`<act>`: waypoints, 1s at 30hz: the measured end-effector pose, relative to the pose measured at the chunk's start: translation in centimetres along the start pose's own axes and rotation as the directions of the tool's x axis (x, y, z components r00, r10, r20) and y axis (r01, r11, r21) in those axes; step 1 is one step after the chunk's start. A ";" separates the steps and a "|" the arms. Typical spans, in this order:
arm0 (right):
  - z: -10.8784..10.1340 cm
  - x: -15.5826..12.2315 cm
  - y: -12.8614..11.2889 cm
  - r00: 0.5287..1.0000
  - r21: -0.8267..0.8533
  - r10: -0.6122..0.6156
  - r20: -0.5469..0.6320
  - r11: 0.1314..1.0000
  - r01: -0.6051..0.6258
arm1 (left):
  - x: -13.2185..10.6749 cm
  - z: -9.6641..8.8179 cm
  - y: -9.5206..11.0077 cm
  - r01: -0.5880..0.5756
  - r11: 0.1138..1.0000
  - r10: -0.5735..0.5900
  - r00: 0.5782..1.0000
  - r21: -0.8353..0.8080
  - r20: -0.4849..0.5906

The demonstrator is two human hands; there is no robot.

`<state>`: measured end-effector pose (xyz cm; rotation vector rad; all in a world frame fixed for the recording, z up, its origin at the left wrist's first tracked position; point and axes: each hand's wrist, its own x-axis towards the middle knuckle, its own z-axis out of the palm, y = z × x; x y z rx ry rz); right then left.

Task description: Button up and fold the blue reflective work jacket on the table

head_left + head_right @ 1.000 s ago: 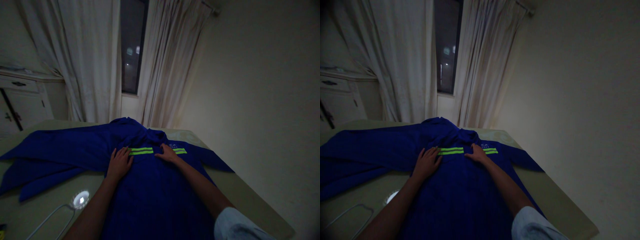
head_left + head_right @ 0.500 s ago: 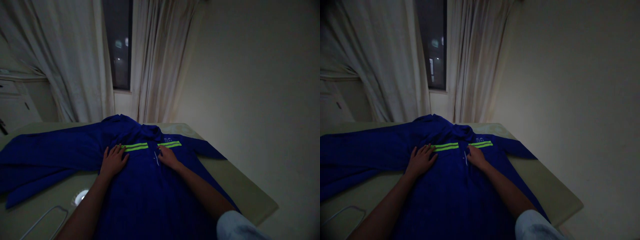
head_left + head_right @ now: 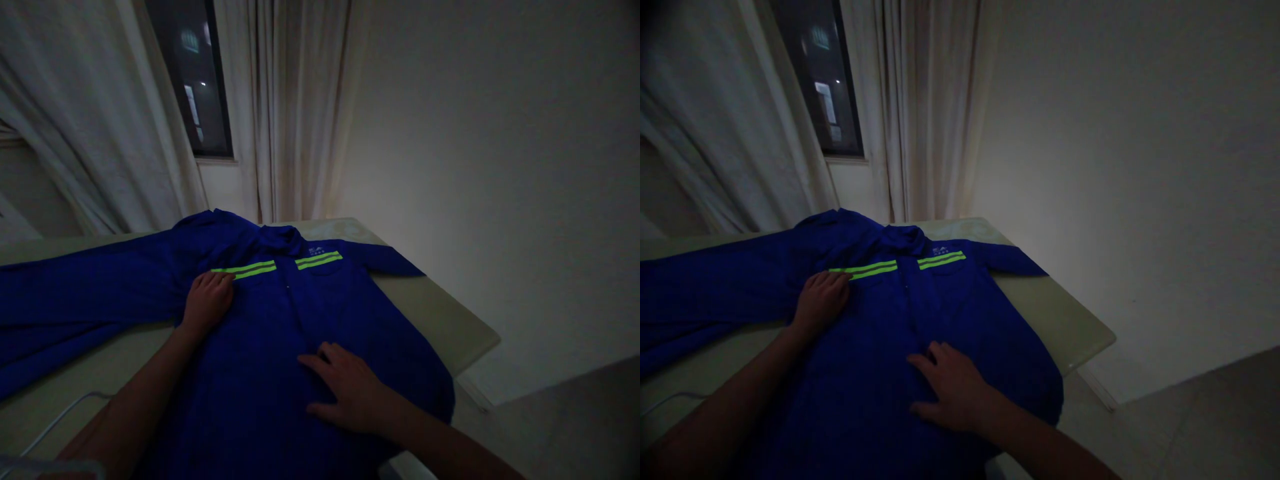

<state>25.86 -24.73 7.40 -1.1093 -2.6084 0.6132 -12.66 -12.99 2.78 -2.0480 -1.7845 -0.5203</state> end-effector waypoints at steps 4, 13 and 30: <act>0.1 -3.0 0.5 0.975 0.119 0.158 -0.155 0.983 -0.141 | -0.2 -1.1 -0.1 -0.102 0.995 0.101 0.992 0.009 0.069; 0.3 -6.7 1.3 0.823 0.291 0.269 -0.500 0.948 -0.132 | -3.3 -6.5 9.8 -0.178 0.966 0.212 0.959 -0.185 0.186; -1.4 -10.1 0.5 0.935 0.181 -0.037 -0.353 0.978 0.106 | -17.3 -11.0 18.7 -0.522 0.805 0.576 0.802 -0.280 0.160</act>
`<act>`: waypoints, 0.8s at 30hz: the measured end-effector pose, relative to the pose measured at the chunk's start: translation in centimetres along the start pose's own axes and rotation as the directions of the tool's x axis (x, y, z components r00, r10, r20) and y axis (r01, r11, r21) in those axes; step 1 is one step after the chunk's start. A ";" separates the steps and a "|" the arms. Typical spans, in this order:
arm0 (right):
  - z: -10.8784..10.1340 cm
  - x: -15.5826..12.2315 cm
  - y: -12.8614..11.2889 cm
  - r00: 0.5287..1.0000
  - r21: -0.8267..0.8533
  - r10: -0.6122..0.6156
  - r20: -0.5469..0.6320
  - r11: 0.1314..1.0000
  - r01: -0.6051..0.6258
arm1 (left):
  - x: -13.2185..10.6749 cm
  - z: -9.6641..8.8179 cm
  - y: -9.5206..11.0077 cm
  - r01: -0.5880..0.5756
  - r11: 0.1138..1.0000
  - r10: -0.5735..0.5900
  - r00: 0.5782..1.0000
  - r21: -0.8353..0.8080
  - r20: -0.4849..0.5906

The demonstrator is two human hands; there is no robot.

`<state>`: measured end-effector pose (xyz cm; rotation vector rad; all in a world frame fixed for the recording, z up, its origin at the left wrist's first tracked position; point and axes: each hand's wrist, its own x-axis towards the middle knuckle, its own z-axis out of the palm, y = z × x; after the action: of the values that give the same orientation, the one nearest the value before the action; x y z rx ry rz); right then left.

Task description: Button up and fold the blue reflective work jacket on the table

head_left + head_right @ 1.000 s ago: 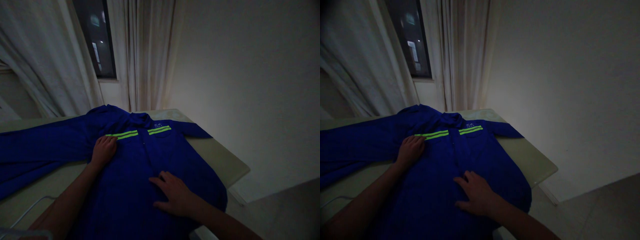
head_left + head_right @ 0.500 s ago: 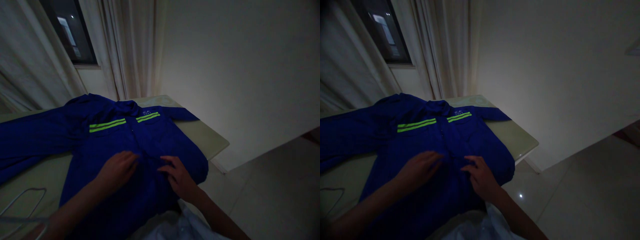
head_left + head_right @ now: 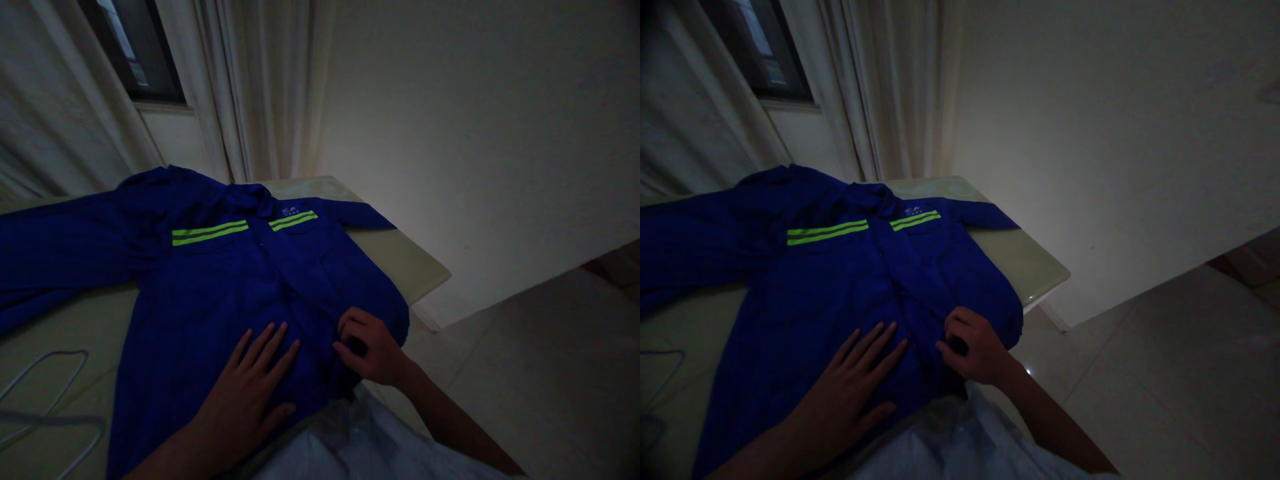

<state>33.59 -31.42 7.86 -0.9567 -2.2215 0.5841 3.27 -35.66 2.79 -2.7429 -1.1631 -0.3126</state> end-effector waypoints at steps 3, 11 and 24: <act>-0.6 0.3 -0.3 0.999 0.075 0.024 0.027 0.997 -0.026 | -0.1 -0.3 0.0 -0.011 1.000 0.011 1.000 -0.014 0.002; -1.8 0.4 -1.0 0.960 -0.083 0.046 0.276 0.996 -0.024 | 0.0 -0.1 0.1 -0.009 0.999 0.008 1.000 -0.051 -0.021; 4.5 -2.5 -1.0 0.903 -0.503 -0.169 0.396 0.782 0.367 | 0.1 0.3 1.7 -0.074 0.997 0.070 0.986 -0.017 -0.149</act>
<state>31.26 -34.63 4.41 -0.8204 -2.8630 -0.0893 4.62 -36.68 2.43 -2.7188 -1.0266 -0.5133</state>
